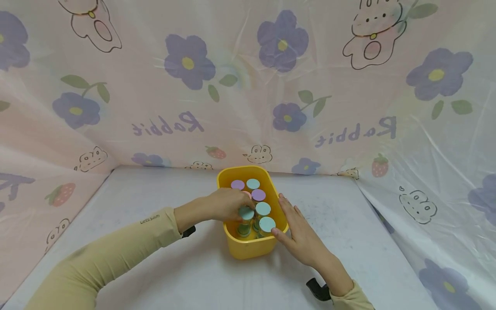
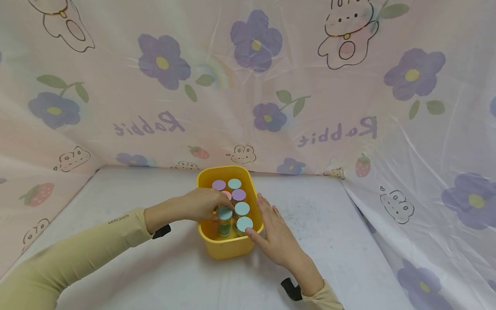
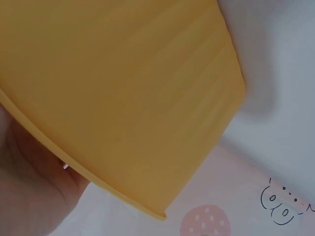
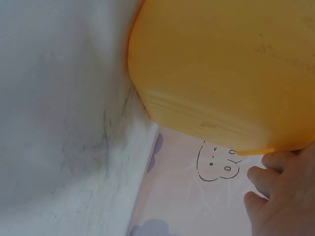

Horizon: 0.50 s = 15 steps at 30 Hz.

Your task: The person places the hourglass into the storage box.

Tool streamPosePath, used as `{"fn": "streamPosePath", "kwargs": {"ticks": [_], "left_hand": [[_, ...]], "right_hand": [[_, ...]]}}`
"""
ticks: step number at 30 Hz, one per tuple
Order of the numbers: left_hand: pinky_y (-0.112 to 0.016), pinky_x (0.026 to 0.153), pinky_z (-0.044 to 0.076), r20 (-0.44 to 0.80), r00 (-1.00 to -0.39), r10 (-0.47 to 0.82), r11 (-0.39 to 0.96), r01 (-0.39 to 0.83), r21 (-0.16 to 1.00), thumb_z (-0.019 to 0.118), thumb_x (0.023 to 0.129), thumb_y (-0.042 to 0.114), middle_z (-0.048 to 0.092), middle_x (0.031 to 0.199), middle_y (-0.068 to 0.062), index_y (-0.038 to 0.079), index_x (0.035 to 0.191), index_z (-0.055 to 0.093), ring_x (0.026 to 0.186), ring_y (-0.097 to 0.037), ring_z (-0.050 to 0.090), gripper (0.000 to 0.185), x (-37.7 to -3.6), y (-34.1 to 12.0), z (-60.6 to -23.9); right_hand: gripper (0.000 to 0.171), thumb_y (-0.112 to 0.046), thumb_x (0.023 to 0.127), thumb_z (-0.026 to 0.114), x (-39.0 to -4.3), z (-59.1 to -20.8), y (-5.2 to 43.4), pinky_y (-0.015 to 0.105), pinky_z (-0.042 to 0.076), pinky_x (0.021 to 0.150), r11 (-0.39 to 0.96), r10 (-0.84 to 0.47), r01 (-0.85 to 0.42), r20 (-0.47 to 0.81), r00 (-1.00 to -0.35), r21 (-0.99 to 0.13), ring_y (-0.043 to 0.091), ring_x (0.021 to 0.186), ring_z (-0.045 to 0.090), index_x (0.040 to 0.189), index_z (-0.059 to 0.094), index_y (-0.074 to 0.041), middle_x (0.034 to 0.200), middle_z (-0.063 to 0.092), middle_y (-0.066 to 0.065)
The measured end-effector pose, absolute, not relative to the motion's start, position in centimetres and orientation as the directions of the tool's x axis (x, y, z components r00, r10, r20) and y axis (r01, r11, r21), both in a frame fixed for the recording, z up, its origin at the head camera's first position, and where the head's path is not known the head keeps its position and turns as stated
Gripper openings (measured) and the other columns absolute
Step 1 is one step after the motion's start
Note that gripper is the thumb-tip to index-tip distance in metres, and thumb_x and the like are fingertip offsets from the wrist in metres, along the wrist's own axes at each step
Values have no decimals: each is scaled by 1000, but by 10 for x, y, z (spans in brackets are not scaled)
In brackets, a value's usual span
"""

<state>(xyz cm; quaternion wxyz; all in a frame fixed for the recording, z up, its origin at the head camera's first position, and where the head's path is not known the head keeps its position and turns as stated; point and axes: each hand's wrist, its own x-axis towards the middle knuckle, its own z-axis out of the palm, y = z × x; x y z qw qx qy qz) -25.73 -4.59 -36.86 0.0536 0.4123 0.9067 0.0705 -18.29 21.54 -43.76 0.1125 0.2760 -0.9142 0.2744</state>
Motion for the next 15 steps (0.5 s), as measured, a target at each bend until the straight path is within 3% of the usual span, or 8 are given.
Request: {"fn": "streamPosePath", "kwargs": {"ticks": [7, 9, 13, 15], "left_hand": [[-37, 97, 57, -23, -642, 767, 634, 751, 185, 88, 86, 22, 73, 116, 8, 22, 120, 79, 108, -15, 68, 35, -258, -49, -364], [-35, 92, 57, -9, -644, 765, 631, 746, 214, 88, 86, 23, 74, 115, 9, 22, 120, 78, 101, -14, 68, 35, -258, -52, -362], [-34, 82, 56, 60, -676, 735, 635, 716, 288, 85, 89, 25, 73, 114, 5, 19, 124, 76, 91, -13, 65, 36, -257, -64, -358], [-37, 85, 57, 125, -708, 695, 650, 693, 312, 82, 92, 29, 72, 121, 1, 17, 127, 75, 98, -16, 66, 38, -254, -74, -357]], "right_hand": [[80, -45, 104, 59, -186, -434, 215, 59, 19, 125, 718, -447, -583, 390, -805, -380, 30, 156, 27, 165, 24, -7, 171, 25, 8], [78, -45, 104, 59, -188, -433, 216, 59, 19, 125, 720, -441, -584, 402, -802, -375, 31, 155, 29, 164, 27, -6, 170, 28, 8], [71, -40, 104, 58, -194, -432, 221, 57, 19, 126, 714, -406, -589, 462, -788, -378, 32, 153, 34, 163, 33, -8, 167, 35, 7], [68, -36, 104, 59, -199, -431, 225, 58, 22, 125, 714, -381, -597, 512, -770, -366, 32, 151, 37, 162, 35, -8, 166, 38, 8]]}}
